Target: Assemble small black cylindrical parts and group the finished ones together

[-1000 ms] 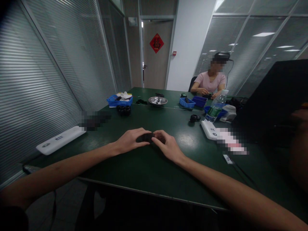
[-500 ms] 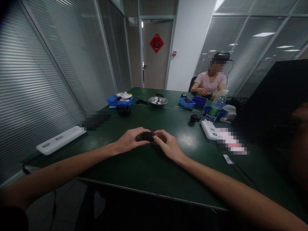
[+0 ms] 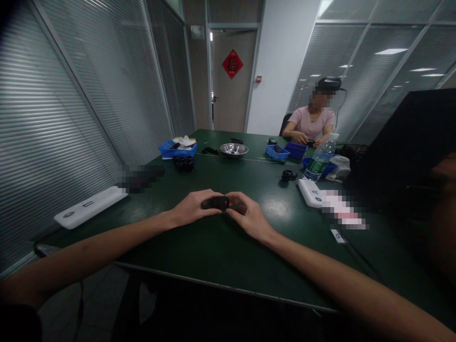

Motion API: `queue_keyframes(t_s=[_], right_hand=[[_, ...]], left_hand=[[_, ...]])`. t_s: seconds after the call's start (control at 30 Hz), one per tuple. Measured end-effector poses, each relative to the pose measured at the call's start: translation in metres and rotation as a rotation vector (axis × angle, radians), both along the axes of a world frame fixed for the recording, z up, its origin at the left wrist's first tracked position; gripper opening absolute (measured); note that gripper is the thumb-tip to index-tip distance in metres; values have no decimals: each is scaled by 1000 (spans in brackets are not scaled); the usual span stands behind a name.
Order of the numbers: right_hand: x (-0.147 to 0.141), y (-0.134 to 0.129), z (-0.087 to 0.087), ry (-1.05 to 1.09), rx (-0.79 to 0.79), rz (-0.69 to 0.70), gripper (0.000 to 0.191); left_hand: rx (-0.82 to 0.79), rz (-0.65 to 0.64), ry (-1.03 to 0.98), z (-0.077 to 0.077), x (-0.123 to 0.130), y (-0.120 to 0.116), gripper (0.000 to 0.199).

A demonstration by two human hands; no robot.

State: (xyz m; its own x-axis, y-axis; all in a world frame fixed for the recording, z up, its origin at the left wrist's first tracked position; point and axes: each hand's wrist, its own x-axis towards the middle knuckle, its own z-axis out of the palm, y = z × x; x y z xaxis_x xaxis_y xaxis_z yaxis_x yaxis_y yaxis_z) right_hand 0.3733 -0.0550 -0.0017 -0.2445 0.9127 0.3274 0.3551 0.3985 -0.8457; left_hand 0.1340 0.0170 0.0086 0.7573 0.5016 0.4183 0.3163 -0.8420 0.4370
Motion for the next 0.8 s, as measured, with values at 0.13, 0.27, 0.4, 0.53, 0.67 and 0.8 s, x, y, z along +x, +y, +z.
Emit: queue_keyframes(t_s=[0.13,0.27,0.4,0.53,0.67,0.8], right_hand=[[-1,0,0,-16,-12,-69,37],[-1,0,0,-25,-3,-70,29],[-1,-1,2,-2,21,-26,36],[-2,-2,4,-34,-17,-100,33],[-2,-2,3,-36,-14,-74,28],[-1,-1,2,-18,14,-42,34]], left_hand=[[5,17,-2,1,1,-1,41],[16,21,-1,1,0,-1,43],[12,12,12,1,-1,0,41],[21,23,3,2,-1,-1,41],[22,18,3,0,-1,-1,44],[38,15,10,-2,-2,1,44]])
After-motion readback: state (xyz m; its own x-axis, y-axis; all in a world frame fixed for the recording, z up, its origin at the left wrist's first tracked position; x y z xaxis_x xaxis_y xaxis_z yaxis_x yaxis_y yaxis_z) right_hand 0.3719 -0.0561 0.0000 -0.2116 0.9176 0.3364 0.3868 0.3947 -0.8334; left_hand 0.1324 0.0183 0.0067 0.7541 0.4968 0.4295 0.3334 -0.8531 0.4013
